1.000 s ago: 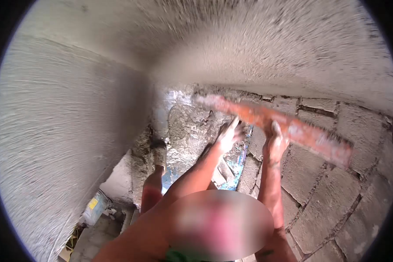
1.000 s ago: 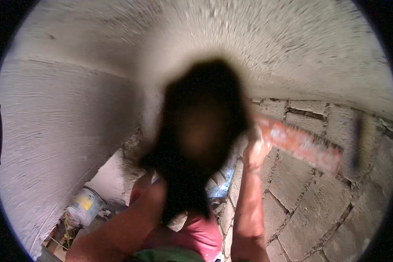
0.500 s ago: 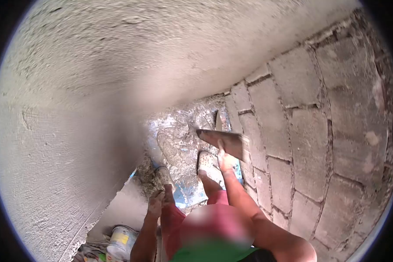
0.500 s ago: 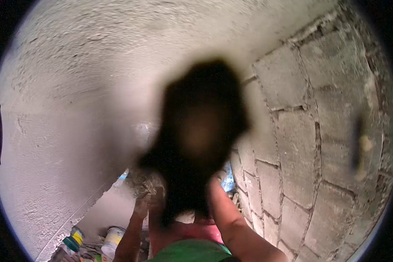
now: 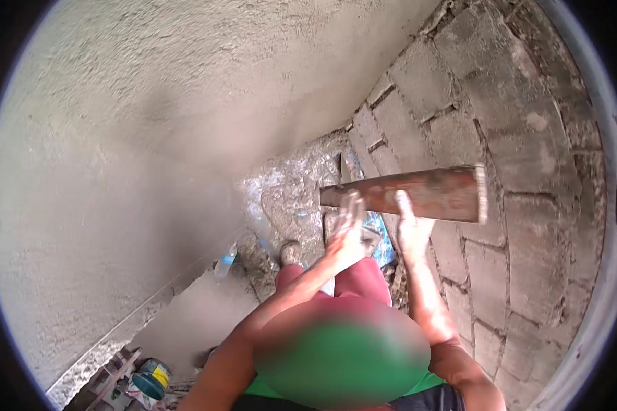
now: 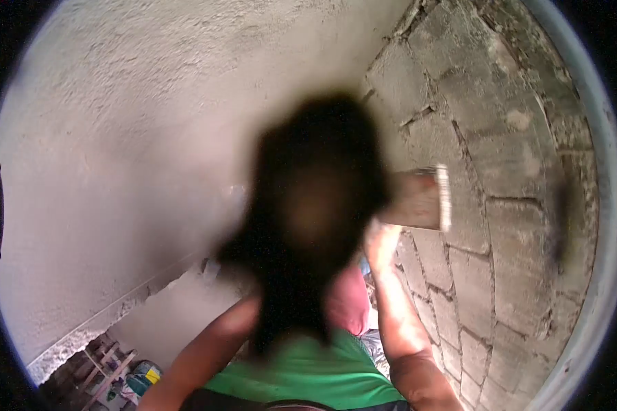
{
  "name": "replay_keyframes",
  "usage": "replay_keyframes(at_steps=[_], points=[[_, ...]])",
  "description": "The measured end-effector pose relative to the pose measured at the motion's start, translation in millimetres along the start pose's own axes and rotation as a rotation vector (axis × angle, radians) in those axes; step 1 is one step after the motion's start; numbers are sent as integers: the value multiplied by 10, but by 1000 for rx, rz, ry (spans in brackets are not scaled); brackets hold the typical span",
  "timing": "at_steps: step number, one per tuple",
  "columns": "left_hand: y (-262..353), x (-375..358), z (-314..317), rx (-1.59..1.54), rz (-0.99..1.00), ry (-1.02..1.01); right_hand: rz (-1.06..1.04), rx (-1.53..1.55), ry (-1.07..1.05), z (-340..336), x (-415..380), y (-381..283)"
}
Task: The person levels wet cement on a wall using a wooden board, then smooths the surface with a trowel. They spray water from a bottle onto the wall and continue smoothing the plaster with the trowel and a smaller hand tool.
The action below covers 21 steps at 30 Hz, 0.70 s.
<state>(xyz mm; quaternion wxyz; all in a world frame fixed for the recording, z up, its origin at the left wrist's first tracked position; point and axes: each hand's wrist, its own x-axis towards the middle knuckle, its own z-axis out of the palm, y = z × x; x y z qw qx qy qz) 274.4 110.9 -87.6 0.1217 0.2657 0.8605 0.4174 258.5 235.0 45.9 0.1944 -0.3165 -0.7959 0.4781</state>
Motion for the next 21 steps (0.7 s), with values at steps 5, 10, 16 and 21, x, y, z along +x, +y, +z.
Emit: replay_keyframes(at_steps=[5,10,16,21], points=[[413,-83,277,-264,22,214,127,79,214,-636,-477,-582],[-226,-415,588,-120,-30,17,51,116,282,-1226,-708,-487],[-1571,-606,1297,195,-303,-248,-13,458,385,-1768,-808,-739],[-2628,-640,1365,-121,-773,-275,-54,275,343,-2364,-826,-681]])
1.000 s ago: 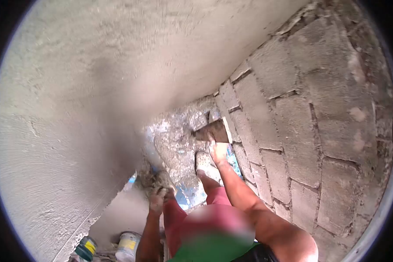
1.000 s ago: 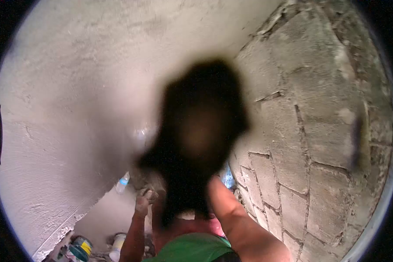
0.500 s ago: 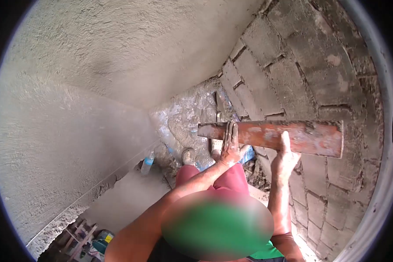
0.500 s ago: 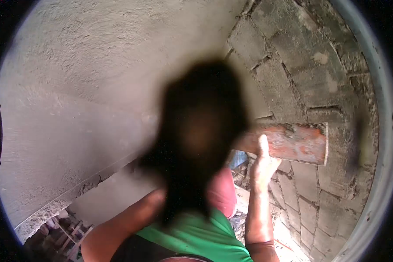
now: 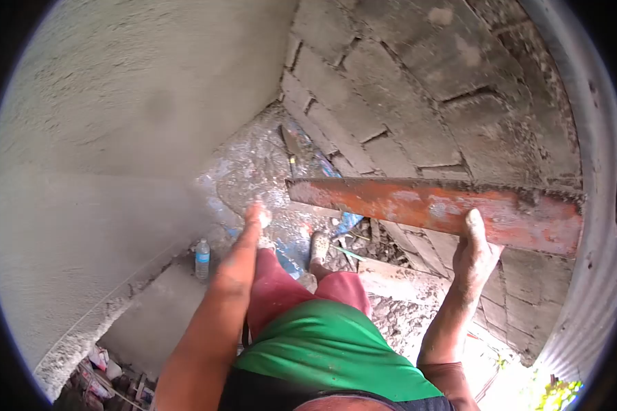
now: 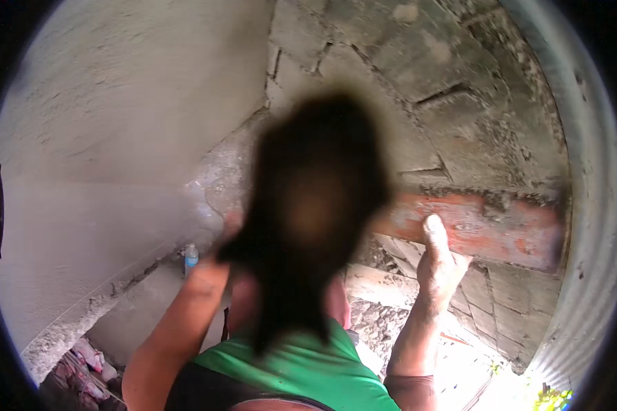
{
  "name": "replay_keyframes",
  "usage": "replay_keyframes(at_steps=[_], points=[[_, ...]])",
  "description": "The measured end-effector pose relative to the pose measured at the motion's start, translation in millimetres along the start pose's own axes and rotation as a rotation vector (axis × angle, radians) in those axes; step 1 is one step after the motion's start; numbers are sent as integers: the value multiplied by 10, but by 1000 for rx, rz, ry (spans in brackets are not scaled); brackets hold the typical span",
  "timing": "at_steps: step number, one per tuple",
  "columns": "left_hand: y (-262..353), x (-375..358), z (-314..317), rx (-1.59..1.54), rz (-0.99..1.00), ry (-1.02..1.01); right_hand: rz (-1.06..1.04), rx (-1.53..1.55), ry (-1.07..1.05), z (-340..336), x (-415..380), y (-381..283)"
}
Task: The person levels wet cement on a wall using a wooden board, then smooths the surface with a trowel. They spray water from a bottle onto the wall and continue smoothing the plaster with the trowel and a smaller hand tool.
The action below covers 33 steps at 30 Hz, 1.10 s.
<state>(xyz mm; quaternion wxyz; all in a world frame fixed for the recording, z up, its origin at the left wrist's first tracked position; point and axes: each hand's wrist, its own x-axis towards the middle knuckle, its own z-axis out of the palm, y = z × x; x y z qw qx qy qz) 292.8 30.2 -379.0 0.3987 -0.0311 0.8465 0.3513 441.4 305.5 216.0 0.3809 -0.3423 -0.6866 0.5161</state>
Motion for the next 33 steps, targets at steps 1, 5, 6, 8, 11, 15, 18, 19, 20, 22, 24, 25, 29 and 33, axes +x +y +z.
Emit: replay_keyframes(at_steps=[1,5,6,8,11,15,18,19,20,22,24,25,29,33], points=[[31,-78,-104,46,5,48,-9,-113,-4,-107,28,34],[-214,-465,-596,339,162,269,303,-447,-44,-583,-66,542],[-311,-634,-690,363,154,321,368,-481,-85,-653,-104,635],[-234,-1235,-986,435,120,403,475,-543,-189,-873,-177,1022],[-921,-1685,-1010,453,114,507,275,-491,-254,-1570,-433,2359],[-1032,-2520,-829,351,-39,574,482,-359,-29,-2107,-578,3387],[-1112,-2978,-546,165,-194,552,675,-120,370,-2435,-623,3762],[-1198,-3055,-427,160,-194,575,731,-243,385,-2729,-636,4178],[-1326,-3067,-275,247,-145,558,543,-822,18,-3185,-726,4785],[-1243,-3105,-184,331,-92,558,736,-393,184,-3717,-748,5243],[-915,-3238,-96,319,-198,389,949,-73,345,-3758,-643,5070],[-848,-3232,-73,318,-202,401,978,-183,347,-3748,-587,4730],[-604,-3138,-118,348,13,361,975,-10,368,-4180,-458,4976],[-581,-2868,-150,550,84,338,973,-67,438,-4370,-352,4853]])
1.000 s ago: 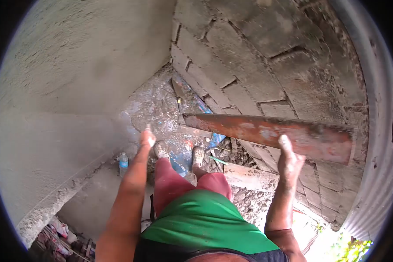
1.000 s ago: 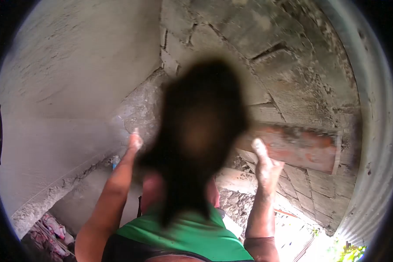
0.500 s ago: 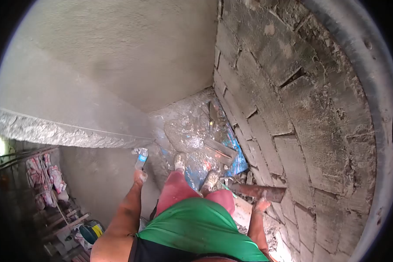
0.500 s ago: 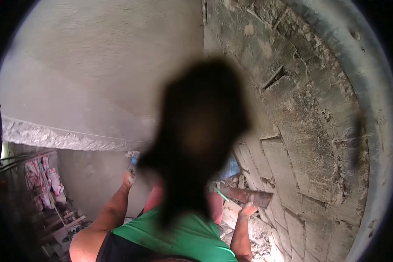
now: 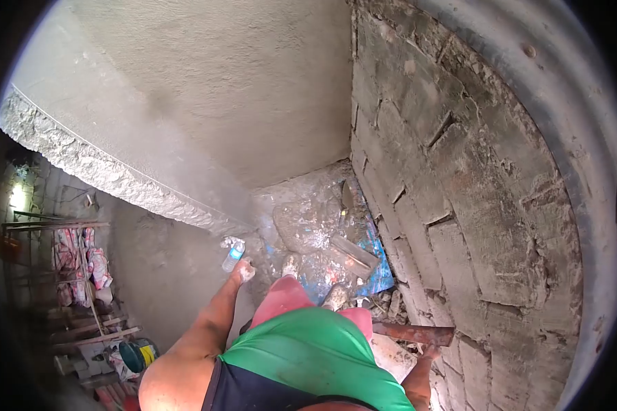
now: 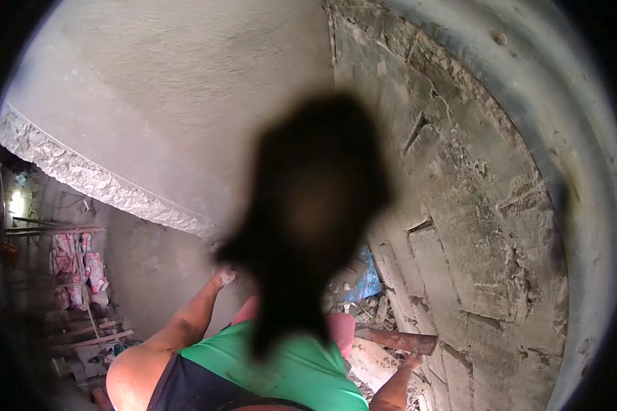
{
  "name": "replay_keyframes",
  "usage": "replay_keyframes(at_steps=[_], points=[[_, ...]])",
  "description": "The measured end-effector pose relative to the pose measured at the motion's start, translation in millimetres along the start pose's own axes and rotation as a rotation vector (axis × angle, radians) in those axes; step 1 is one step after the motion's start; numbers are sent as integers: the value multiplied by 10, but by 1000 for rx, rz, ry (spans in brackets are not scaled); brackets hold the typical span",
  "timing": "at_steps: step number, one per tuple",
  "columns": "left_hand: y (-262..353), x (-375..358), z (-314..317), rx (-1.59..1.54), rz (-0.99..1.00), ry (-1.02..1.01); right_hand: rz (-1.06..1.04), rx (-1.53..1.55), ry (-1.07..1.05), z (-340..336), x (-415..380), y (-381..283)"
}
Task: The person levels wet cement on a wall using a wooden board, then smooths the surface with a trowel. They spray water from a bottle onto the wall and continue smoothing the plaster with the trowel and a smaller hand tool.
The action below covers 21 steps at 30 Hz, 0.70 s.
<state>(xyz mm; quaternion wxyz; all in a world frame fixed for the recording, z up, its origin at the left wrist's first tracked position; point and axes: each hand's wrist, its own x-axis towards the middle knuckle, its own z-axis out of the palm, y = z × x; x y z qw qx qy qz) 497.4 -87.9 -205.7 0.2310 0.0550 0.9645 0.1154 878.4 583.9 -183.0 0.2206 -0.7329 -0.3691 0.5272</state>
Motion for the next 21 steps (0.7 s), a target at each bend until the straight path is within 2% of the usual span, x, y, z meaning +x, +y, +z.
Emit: replay_keyframes(at_steps=[1,2,3,4,6,8,10,11,14,15,16,17,18,19,21], points=[[84,12,-69,3,5,2,24,-172,-43,-25,51,-56],[249,-1,-241,26,2,-16,50,-338,-84,-146,549,126],[399,-17,-399,51,1,-34,-399,-706,-216,-382,1415,692],[494,-13,-496,76,-1,-53,-394,-695,-209,-340,1311,651],[503,-6,-488,42,26,-32,-82,-216,-77,-197,910,397],[451,-15,-417,1,45,-14,-101,-246,-66,-200,918,446],[384,-26,-342,4,73,-11,-15,-178,-35,-166,877,481],[362,-63,-339,3,68,-12,53,-133,-118,-204,813,472],[228,-149,-293,57,10,-78,53,-231,-160,-194,824,787],[82,-147,-142,-26,-55,22,46,-228,-238,-108,271,574],[-27,-170,-59,-109,-119,123,59,-335,-318,-96,34,617],[-73,-215,-95,-108,-119,127,70,-439,-397,-70,-6,676],[-123,-260,-138,-352,-239,49,204,-489,-408,-42,-79,779],[-131,-302,-195,-595,-358,-34,175,-599,-468,-20,-117,869],[-76,-426,-324,-471,-406,-1,147,-721,-527,-4,-229,990]])
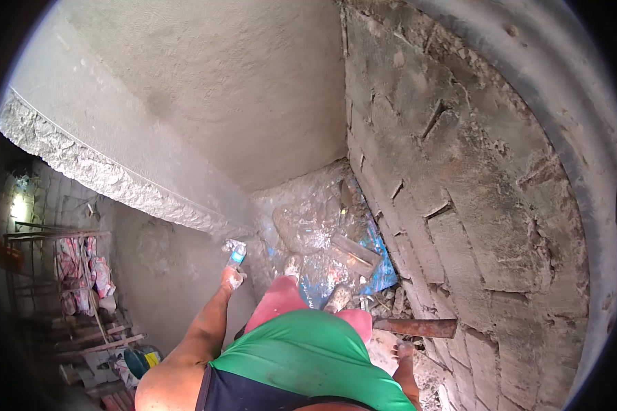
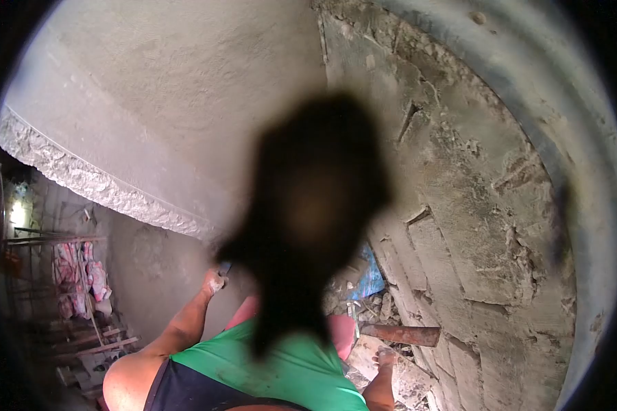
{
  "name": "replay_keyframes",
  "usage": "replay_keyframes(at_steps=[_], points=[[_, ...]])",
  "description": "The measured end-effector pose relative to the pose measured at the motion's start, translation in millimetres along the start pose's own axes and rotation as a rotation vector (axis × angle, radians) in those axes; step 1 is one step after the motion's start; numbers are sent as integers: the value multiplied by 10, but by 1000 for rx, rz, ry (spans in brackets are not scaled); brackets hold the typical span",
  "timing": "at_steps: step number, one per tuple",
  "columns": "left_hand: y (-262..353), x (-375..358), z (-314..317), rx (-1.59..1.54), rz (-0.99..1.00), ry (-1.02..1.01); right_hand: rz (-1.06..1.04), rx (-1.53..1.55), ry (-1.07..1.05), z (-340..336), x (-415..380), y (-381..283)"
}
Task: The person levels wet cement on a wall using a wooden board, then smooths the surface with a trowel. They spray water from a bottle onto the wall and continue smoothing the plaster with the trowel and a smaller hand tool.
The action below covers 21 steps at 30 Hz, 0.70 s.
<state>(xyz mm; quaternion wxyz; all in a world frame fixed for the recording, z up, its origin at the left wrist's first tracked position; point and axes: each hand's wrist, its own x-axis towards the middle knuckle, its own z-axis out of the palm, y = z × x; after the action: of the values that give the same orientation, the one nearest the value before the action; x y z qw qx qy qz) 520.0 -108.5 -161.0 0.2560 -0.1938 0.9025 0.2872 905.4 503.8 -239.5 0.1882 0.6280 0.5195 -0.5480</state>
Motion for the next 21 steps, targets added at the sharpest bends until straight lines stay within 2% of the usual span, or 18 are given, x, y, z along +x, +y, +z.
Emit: replay_keyframes(at_steps=[2,5,7,8,10,11,14,15,17,18,19,20,21], points=[[104,-171,-147,108,-50,76,12,-39,-71,115,-5,-22],[204,-255,-283,218,-38,127,-30,-46,-50,207,-102,-236],[145,-119,-240,311,86,226,-40,-37,-6,277,-176,-454],[44,22,-176,309,87,209,-95,-19,9,313,-211,-574],[-209,312,-24,265,260,283,-240,-22,18,339,-270,-781],[-187,365,-13,267,265,247,-327,-43,11,353,-300,-862],[64,589,-69,88,478,243,-288,-111,115,572,-682,-1313],[195,679,-104,80,481,206,-300,-97,133,674,-715,-1390],[442,827,-138,70,280,251,-232,-94,140,858,-799,-1528],[343,997,-90,44,365,267,-183,-82,115,970,-837,-1594],[377,1098,-101,41,361,241,-166,-89,135,1091,-873,-1662],[423,1217,-117,-255,253,62,-168,-104,131,1219,-917,-1717],[277,1440,8,-199,300,87,-169,-117,125,1356,-949,-1762]])
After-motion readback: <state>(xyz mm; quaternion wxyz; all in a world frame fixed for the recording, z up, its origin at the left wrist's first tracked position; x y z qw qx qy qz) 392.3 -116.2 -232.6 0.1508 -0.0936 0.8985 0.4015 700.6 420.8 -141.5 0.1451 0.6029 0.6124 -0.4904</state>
